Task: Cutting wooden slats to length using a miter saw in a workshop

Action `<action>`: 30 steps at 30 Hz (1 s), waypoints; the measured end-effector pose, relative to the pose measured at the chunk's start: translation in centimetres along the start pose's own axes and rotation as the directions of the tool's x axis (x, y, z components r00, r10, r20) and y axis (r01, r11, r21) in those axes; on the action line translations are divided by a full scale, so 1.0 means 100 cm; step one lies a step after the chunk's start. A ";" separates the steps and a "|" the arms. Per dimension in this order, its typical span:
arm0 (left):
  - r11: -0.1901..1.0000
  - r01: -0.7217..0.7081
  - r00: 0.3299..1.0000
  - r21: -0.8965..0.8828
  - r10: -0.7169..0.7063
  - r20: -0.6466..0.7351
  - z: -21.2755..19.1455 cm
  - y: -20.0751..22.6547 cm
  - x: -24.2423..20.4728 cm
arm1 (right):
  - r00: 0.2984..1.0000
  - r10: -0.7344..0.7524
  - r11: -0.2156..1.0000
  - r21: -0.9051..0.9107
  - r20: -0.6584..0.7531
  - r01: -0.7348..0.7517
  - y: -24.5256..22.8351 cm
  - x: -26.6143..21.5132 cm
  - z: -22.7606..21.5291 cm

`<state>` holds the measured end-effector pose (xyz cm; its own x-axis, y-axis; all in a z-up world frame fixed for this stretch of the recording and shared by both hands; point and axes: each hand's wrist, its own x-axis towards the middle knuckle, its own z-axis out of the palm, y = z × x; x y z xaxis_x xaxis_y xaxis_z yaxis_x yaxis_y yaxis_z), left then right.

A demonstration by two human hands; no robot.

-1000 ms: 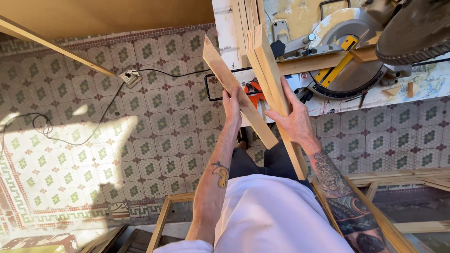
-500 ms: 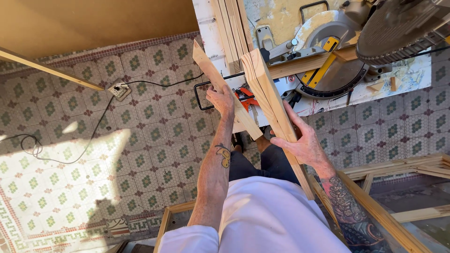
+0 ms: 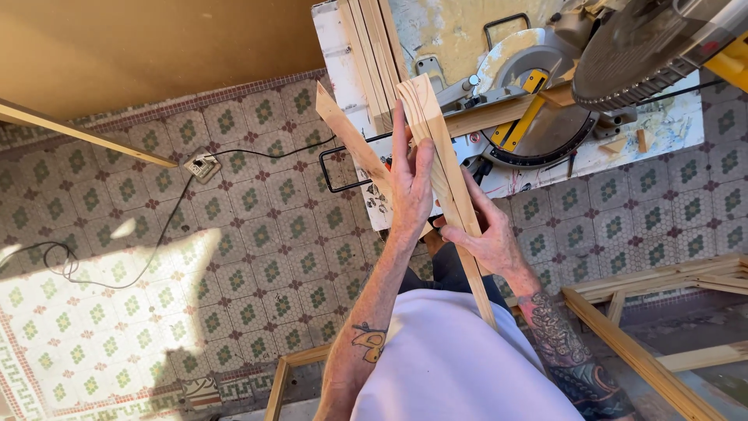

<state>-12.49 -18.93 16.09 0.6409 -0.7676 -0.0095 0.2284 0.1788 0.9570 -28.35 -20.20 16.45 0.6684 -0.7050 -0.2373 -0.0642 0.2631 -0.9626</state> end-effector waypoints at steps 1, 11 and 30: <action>1.000 0.020 1.000 -0.009 -0.020 -0.004 0.003 0.005 0.001 | 1.000 -0.002 1.000 -0.031 -0.013 0.002 -0.002 -0.001 0.001; 0.998 0.030 0.998 -0.061 -0.033 -0.056 0.024 0.002 0.005 | 0.993 -0.109 0.958 -0.271 -0.038 0.095 -0.015 -0.005 0.002; 0.999 0.051 0.998 -0.012 -0.051 0.030 0.030 0.009 0.007 | 0.998 0.045 0.981 -0.188 -0.040 -0.052 -0.010 0.000 -0.011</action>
<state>-14.03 -21.11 17.82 0.6065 -0.7936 -0.0494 0.2693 0.1466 0.9518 -29.08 -21.22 17.28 0.6348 -0.7181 -0.2853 -0.2365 0.1709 -0.9565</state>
